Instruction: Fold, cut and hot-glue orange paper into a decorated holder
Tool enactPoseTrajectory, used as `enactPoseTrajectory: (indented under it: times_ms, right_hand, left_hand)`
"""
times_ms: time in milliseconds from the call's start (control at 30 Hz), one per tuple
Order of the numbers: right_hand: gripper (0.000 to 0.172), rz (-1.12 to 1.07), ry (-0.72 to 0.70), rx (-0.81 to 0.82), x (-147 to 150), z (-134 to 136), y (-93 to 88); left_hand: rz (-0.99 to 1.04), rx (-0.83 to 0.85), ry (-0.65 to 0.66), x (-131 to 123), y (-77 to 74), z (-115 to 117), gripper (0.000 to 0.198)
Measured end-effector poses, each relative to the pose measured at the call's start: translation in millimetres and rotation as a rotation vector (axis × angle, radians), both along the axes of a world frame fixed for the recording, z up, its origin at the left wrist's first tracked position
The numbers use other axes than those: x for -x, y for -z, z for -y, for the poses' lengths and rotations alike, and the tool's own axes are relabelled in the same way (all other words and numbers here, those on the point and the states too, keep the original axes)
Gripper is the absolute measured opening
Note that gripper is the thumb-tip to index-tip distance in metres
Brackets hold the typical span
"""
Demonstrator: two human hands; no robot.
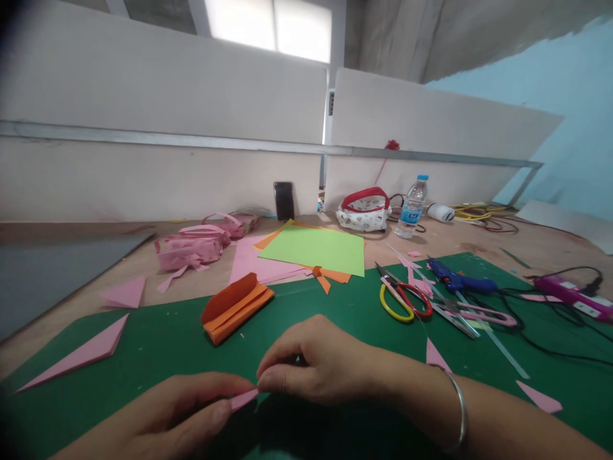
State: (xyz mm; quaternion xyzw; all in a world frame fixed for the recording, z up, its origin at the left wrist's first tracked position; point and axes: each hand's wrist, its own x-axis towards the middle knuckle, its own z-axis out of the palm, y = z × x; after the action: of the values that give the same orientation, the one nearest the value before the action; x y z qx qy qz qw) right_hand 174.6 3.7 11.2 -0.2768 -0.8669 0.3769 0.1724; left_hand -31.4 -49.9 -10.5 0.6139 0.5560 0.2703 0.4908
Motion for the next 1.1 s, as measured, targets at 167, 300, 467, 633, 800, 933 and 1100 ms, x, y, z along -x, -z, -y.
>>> enactPoseTrajectory:
  times_ms: [167,300,467,633,800,933,1100]
  right_hand:
    - [0.020,0.051,0.023,-0.035,1,1,0.3]
    - [0.020,0.088,0.016,-0.053,0,2,1.2]
    - [0.021,0.126,0.025,-0.099,0,5,2.9]
    - [0.019,0.162,0.051,-0.138,2,7,5.3]
    - [0.019,0.189,0.087,-0.151,3,9,6.4]
    - [0.022,0.194,0.107,-0.118,2,10,5.0]
    - [0.018,0.184,0.112,-0.163,1,11,4.9]
  left_hand:
    - [-0.207,-0.099,0.212,0,-8.4,-4,0.026]
    - [-0.349,-0.209,0.241,6,-3.2,-6,0.027]
    - [-0.458,-0.328,0.156,5,9.9,-3,0.035]
    - [-0.478,-0.547,0.122,4,17.4,-2,0.032]
    - [-0.429,-0.622,0.020,-4,15.1,2,0.028]
    - [-0.322,-0.565,-0.043,-9,13.7,4,0.026]
    - [-0.261,-0.514,-0.054,-9,15.3,2,0.024]
